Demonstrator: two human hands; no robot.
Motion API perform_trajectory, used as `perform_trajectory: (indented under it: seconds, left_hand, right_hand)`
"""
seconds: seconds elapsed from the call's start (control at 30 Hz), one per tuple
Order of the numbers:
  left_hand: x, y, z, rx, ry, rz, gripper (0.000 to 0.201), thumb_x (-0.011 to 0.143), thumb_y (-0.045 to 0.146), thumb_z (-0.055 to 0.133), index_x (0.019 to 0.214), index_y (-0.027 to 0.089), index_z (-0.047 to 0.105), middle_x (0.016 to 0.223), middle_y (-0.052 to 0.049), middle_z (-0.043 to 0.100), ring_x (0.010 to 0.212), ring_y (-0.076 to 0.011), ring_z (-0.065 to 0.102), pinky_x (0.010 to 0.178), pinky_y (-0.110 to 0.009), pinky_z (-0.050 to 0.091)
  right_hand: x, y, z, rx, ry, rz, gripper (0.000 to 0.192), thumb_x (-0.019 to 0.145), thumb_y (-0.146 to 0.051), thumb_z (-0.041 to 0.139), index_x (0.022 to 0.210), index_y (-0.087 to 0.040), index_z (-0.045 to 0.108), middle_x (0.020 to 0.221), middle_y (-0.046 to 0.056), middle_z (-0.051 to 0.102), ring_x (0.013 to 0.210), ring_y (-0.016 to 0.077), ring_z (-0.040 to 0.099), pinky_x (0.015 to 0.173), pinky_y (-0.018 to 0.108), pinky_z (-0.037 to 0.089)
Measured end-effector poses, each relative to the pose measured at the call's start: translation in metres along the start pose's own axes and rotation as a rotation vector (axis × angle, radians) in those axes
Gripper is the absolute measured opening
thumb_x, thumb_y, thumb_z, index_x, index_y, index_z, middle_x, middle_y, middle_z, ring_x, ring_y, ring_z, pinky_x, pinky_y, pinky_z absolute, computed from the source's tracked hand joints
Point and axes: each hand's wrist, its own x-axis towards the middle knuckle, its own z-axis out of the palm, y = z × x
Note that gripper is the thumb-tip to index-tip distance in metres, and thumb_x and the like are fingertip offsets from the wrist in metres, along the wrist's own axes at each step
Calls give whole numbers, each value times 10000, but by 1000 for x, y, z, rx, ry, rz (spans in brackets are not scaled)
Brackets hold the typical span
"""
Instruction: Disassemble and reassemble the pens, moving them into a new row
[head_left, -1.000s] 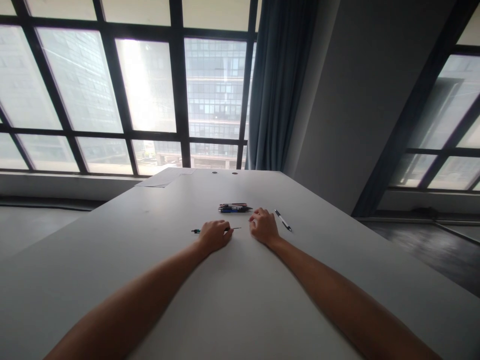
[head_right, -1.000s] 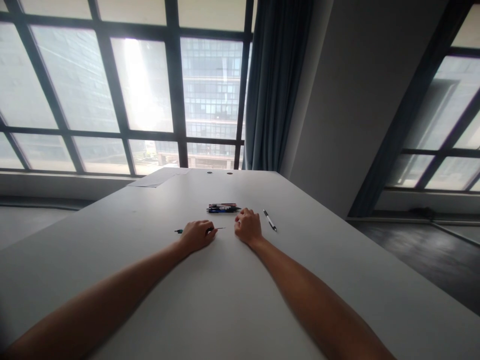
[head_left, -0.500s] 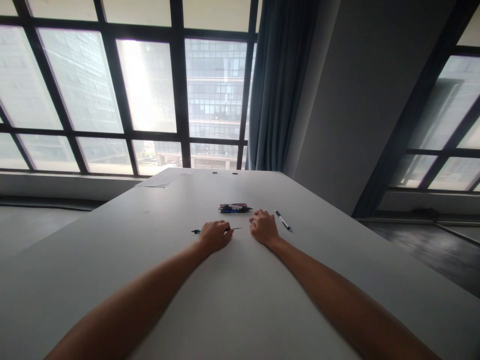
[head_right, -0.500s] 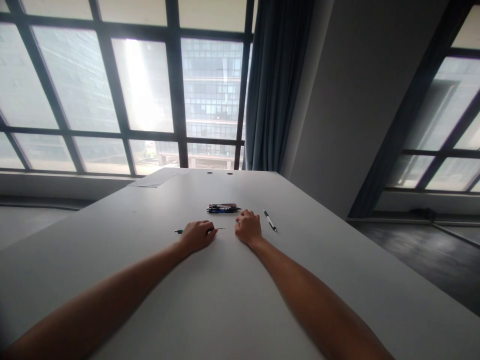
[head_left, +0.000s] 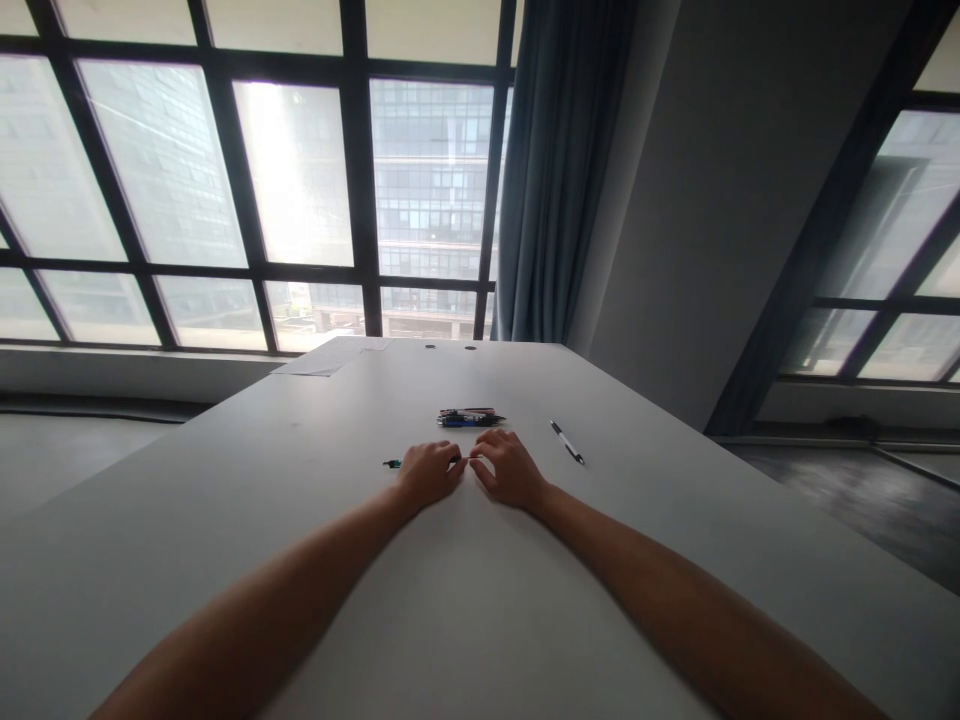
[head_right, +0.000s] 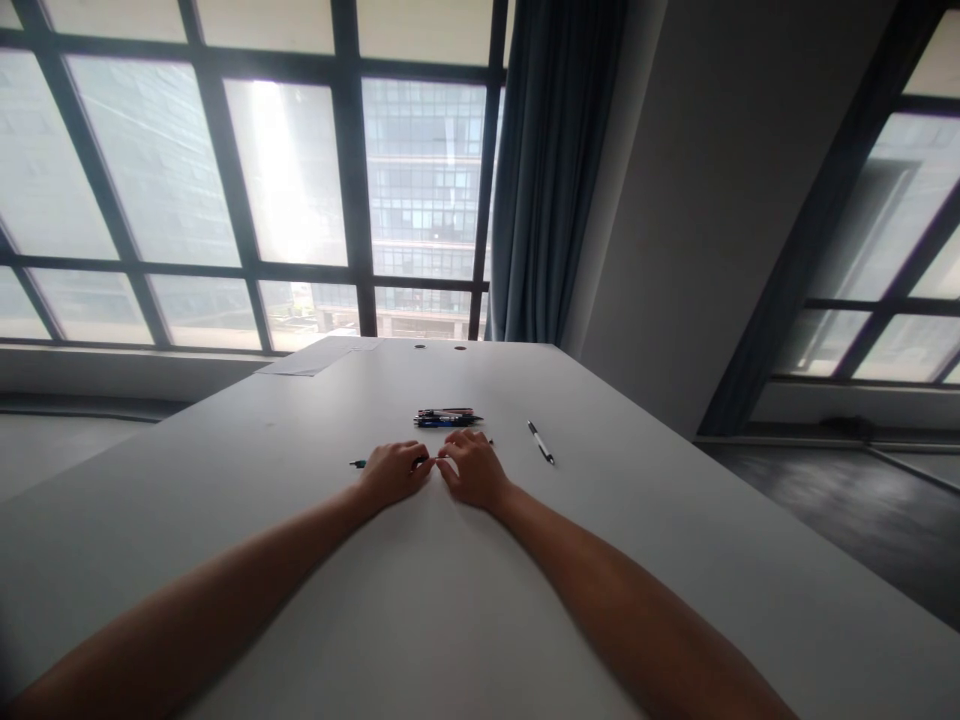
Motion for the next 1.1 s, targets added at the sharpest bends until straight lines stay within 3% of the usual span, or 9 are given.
perform_trajectory:
  seconds: [0.13,0.47,0.67,0.87,1.1]
  left_hand:
    - [0,0,-1,-4,-5,17,334,923,419,389,901,218,654,888,-38,694,765,-170,630,635,-257,402]
    - [0,1,-2,9,-9,-41,347,951,392,328,940,224,631,918,-47,691,797,-180,631,662,-268,408]
    - [0,1,-1,28,-7,-58,355,956,389,316,948,226,632,919,-48,687,799,-180,629,676,-269,411]
    - [0,-1,1,23,3,-58,314,951,375,338,978,233,616,938,-41,684,803,-178,628,667,-264,405]
    - [0,0,0,37,-10,-74,335,957,389,321,962,230,615,943,-42,684,826,-180,631,668,-264,399]
  right_hand:
    - [1,0,2,16,-5,1,114,904,-194,524,857,-176,627,959,64,605,923,195,513,833,333,340]
    - [1,5,1,-26,66,316,130,916,-161,414,911,-175,544,981,74,591,928,197,507,820,301,326]
    - [2,7,1,-92,13,306,230,963,-231,393,835,-170,575,1012,81,584,941,194,497,796,293,322]
    - [0,8,1,-73,-4,240,77,896,-198,536,856,-167,595,1042,73,572,982,194,498,813,294,319]
    - [2,23,1,-107,21,369,106,886,-181,524,905,-178,628,1048,79,577,980,204,499,831,304,311]
